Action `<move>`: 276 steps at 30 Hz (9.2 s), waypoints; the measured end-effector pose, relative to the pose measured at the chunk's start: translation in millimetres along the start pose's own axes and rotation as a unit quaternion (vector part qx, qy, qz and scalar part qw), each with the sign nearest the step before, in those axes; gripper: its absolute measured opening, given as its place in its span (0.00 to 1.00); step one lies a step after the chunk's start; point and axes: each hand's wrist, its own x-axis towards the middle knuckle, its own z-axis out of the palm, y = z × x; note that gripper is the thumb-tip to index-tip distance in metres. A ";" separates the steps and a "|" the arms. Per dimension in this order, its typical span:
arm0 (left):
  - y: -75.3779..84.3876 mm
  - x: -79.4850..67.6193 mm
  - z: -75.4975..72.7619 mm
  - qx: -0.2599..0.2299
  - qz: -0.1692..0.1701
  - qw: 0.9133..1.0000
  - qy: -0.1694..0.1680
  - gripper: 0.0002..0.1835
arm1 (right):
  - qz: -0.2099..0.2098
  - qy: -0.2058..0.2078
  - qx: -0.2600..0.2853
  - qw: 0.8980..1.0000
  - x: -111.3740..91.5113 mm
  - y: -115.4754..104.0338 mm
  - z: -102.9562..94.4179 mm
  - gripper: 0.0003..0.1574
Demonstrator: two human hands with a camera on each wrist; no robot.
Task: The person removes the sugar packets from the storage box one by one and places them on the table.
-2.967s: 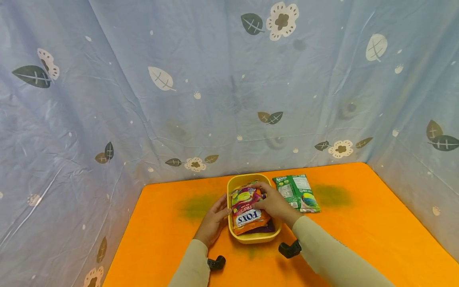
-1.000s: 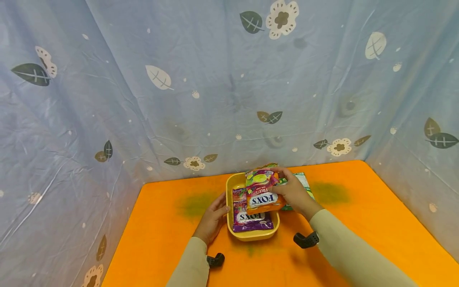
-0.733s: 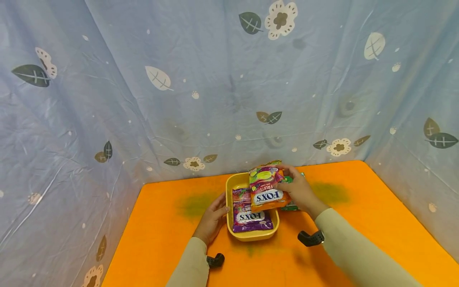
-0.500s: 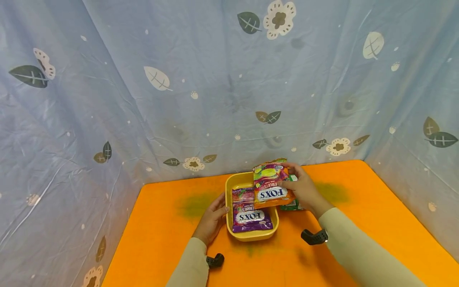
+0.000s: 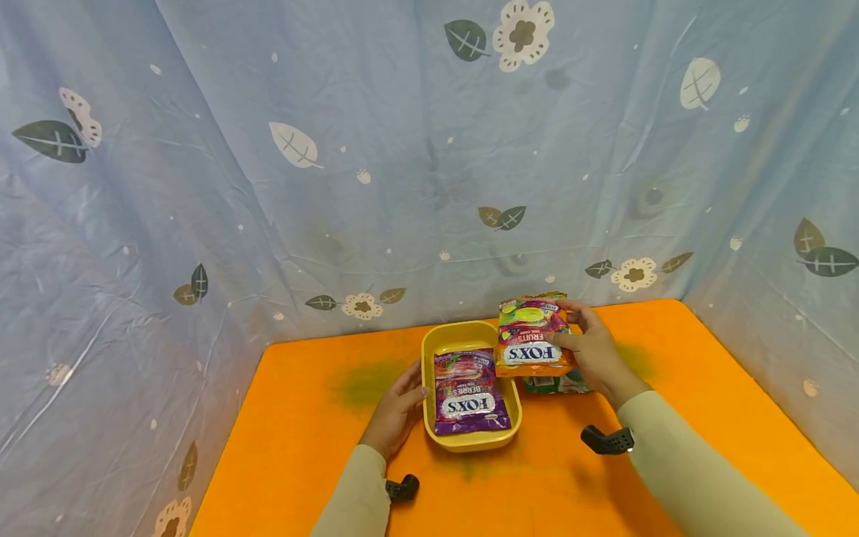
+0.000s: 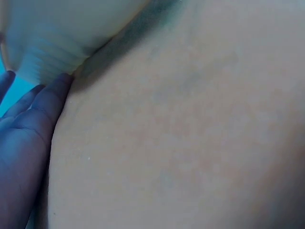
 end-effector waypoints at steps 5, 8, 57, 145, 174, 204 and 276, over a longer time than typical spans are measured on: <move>-0.8 -0.5 -1.0 0.005 -0.001 1.000 0.000 0.37 | 0.005 0.007 0.013 1.000 1.5 -1.8 -19.5 0.48; -0.6 -0.8 -1.1 0.006 -0.002 1.000 0.001 0.37 | 0.007 0.013 0.005 1.000 3.1 0.8 -31.2 0.48; -2.0 1.0 -2.1 -0.006 -0.004 1.000 0.001 0.37 | 0.041 -0.029 -0.035 0.998 7.0 34.7 -146.2 0.42; -3.8 2.8 -4.1 -0.029 -0.005 1.000 -0.003 0.37 | 0.001 0.052 -0.197 0.979 -18.0 50.6 -206.0 0.32; -2.5 3.4 -3.9 -0.028 -0.008 1.000 0.004 0.36 | 0.003 -0.057 -0.170 0.984 -3.9 25.3 -78.1 0.45; -2.8 1.5 -2.8 -0.018 -0.002 1.000 0.007 0.33 | 0.011 -0.150 -0.089 0.985 -7.2 5.8 62.1 0.41; 0.8 5.2 -1.2 -0.032 0.003 0.999 -0.009 0.33 | 0.112 -0.099 -0.114 0.982 -14.7 25.9 123.8 0.41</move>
